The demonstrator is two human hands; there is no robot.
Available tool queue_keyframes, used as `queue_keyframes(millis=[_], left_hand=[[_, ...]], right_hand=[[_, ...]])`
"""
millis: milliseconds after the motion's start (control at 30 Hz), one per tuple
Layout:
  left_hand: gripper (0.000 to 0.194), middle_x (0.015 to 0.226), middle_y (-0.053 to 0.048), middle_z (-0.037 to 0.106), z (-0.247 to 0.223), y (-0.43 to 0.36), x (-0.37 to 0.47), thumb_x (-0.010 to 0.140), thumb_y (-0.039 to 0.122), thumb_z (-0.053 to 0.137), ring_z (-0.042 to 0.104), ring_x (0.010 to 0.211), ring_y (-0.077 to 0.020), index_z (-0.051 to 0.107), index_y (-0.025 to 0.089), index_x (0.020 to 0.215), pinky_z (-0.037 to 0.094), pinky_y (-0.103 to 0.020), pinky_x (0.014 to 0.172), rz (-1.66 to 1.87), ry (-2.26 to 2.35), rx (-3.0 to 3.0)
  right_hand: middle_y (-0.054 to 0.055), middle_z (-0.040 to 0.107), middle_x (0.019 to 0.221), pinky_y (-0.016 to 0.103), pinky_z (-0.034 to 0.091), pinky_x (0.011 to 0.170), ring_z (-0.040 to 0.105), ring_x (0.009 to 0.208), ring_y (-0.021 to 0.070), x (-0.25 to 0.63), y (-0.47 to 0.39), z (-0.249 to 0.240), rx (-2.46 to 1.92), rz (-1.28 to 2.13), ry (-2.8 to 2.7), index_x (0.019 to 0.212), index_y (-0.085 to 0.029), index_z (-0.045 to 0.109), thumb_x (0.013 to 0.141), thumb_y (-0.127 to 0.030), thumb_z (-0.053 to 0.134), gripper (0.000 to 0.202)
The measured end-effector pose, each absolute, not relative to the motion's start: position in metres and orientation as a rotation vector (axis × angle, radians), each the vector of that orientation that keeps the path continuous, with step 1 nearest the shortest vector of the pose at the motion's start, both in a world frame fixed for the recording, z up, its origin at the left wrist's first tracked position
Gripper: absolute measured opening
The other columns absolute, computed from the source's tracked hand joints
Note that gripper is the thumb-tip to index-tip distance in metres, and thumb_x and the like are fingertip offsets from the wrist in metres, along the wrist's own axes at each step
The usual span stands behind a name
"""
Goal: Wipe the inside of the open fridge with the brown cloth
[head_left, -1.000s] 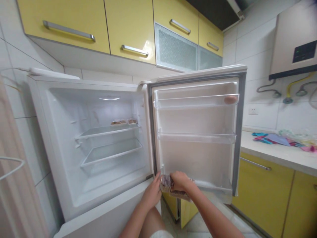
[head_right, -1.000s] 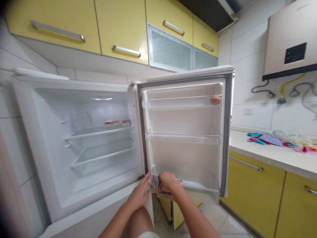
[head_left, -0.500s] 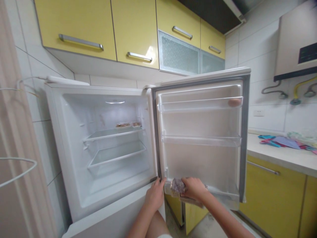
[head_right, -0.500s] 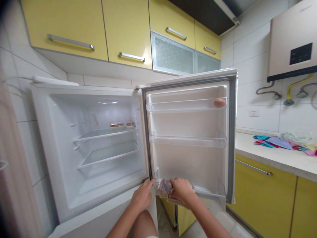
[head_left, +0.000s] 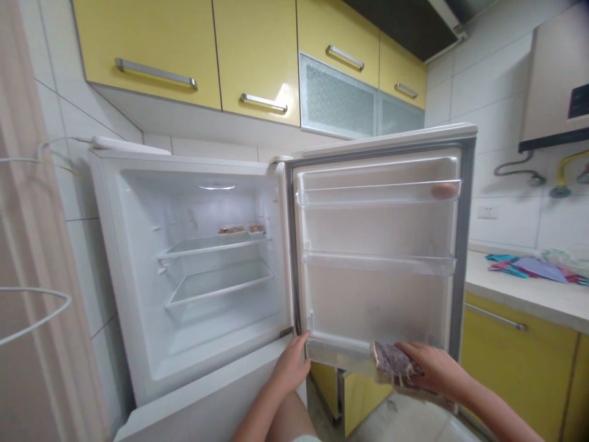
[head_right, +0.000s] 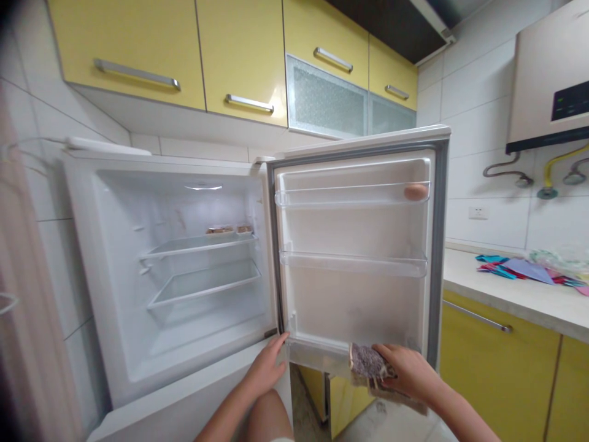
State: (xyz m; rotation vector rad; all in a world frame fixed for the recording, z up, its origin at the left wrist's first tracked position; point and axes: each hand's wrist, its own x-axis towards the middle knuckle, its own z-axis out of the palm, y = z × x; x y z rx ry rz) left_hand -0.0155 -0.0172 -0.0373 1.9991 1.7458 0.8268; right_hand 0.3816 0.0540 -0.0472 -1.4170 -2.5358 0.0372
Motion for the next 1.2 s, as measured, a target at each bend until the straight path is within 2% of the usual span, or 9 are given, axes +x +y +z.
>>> queue_keyframes(millis=[100, 267, 400, 667, 800, 900, 1000, 1133, 1200], left_hand=[[0.080, 0.156, -0.015, 0.047, -0.043, -0.018, -0.016, 0.073, 0.011, 0.051, 0.044, 0.143, -0.0239, 0.039, 0.011, 0.152, 0.034, -0.036, 0.120, 0.866, 1.694, 1.976], [0.090, 0.154, -0.013, 0.049, -0.048, -0.011, -0.016, 0.070, 0.009, 0.052, 0.054, 0.135, -0.0244, 0.030, 0.018, 0.156, 0.041, -0.039, 0.114, 0.916, 1.600, 1.777], [0.104, 0.157, -0.017, 0.044, -0.049, -0.003, -0.019, 0.065, 0.006, 0.055, 0.055, 0.134, -0.0248, 0.013, 0.019, 0.160, 0.042, -0.040, 0.112, 0.951, 1.443, 1.615], [0.102, 0.151, -0.013, 0.053, -0.046, 0.004, -0.027, 0.062, 0.007, 0.054, 0.046, 0.142, -0.0256, 0.020, 0.018, 0.158, 0.033, -0.043, 0.120, 1.000, 1.349, 1.583], [0.107, 0.156, -0.013, 0.047, -0.048, 0.007, -0.030, 0.064, 0.011, 0.058, 0.044, 0.144, -0.0255, 0.011, 0.016, 0.160, 0.031, -0.042, 0.121, 1.058, 1.279, 1.582], [0.111, 0.157, -0.013, 0.045, -0.048, 0.005, -0.030, 0.066, 0.014, 0.061, 0.043, 0.144, -0.0252, 0.003, 0.017, 0.160, 0.029, -0.042, 0.122, 1.034, 1.301, 1.580], [0.107, 0.160, -0.016, 0.039, -0.045, 0.000, -0.026, 0.069, 0.018, 0.062, 0.038, 0.147, -0.0264, 0.007, 0.013, 0.160, 0.024, -0.043, 0.125, 0.999, 1.410, 1.680], [0.098, 0.166, -0.023, 0.022, -0.038, -0.008, -0.021, 0.067, 0.014, 0.058, 0.019, 0.156, -0.0274, 0.018, 0.004, 0.156, 0.015, -0.040, 0.128, 0.905, 1.615, 1.888], [0.095, 0.168, -0.022, 0.016, -0.034, -0.011, -0.020, 0.067, 0.011, 0.056, 0.014, 0.157, -0.0276, 0.024, 0.006, 0.156, 0.012, -0.040, 0.128, 0.813, 1.696, 1.956]], right_hand=[[0.008, 0.073, 0.119, 0.038, 0.052, 0.083, 0.070, 0.105, 0.0330, 0.375, 0.053, -0.041, -1.470, 0.025, -2.558, 0.126, -0.031, 0.064, 0.066, -0.022, 0.068, 0.061], [0.016, 0.076, 0.103, 0.039, 0.053, 0.078, 0.073, 0.098, 0.0365, 0.327, 0.048, -0.021, -1.641, -0.099, -2.592, 0.104, -0.020, 0.072, 0.069, -0.020, 0.067, 0.035], [0.018, 0.076, 0.106, 0.039, 0.053, 0.081, 0.072, 0.101, 0.0363, 0.275, 0.050, -0.010, -1.606, -0.079, -2.634, 0.105, -0.018, 0.072, 0.068, -0.025, 0.075, 0.038], [0.019, 0.076, 0.107, 0.038, 0.056, 0.084, 0.073, 0.099, 0.0336, 0.154, 0.050, 0.002, -1.521, -0.012, -2.662, 0.107, -0.015, 0.073, 0.073, -0.026, 0.074, 0.036], [0.021, 0.075, 0.105, 0.038, 0.056, 0.084, 0.073, 0.099, 0.0331, 0.120, 0.049, 0.002, -1.510, 0.016, -2.644, 0.106, -0.013, 0.072, 0.071, -0.024, 0.076, 0.037], [0.020, 0.075, 0.107, 0.040, 0.057, 0.082, 0.073, 0.099, 0.0334, 0.120, 0.045, -0.005, -1.462, -0.002, -2.603, 0.113, -0.013, 0.067, 0.076, -0.029, 0.071, 0.041], [0.018, 0.074, 0.109, 0.039, 0.055, 0.081, 0.072, 0.098, 0.0324, 0.131, 0.042, -0.011, -1.399, -0.032, -2.586, 0.116, -0.014, 0.063, 0.077, -0.031, 0.069, 0.043], [0.016, 0.073, 0.110, 0.036, 0.053, 0.080, 0.071, 0.098, 0.0304, 0.152, 0.042, -0.016, -1.356, -0.064, -2.587, 0.111, -0.016, 0.063, 0.077, -0.023, 0.066, 0.034], [0.015, 0.072, 0.110, 0.035, 0.051, 0.080, 0.070, 0.099, 0.0301, 0.169, 0.042, -0.018, -1.343, -0.075, -2.587, 0.111, -0.017, 0.062, 0.077, -0.022, 0.065, 0.034]])
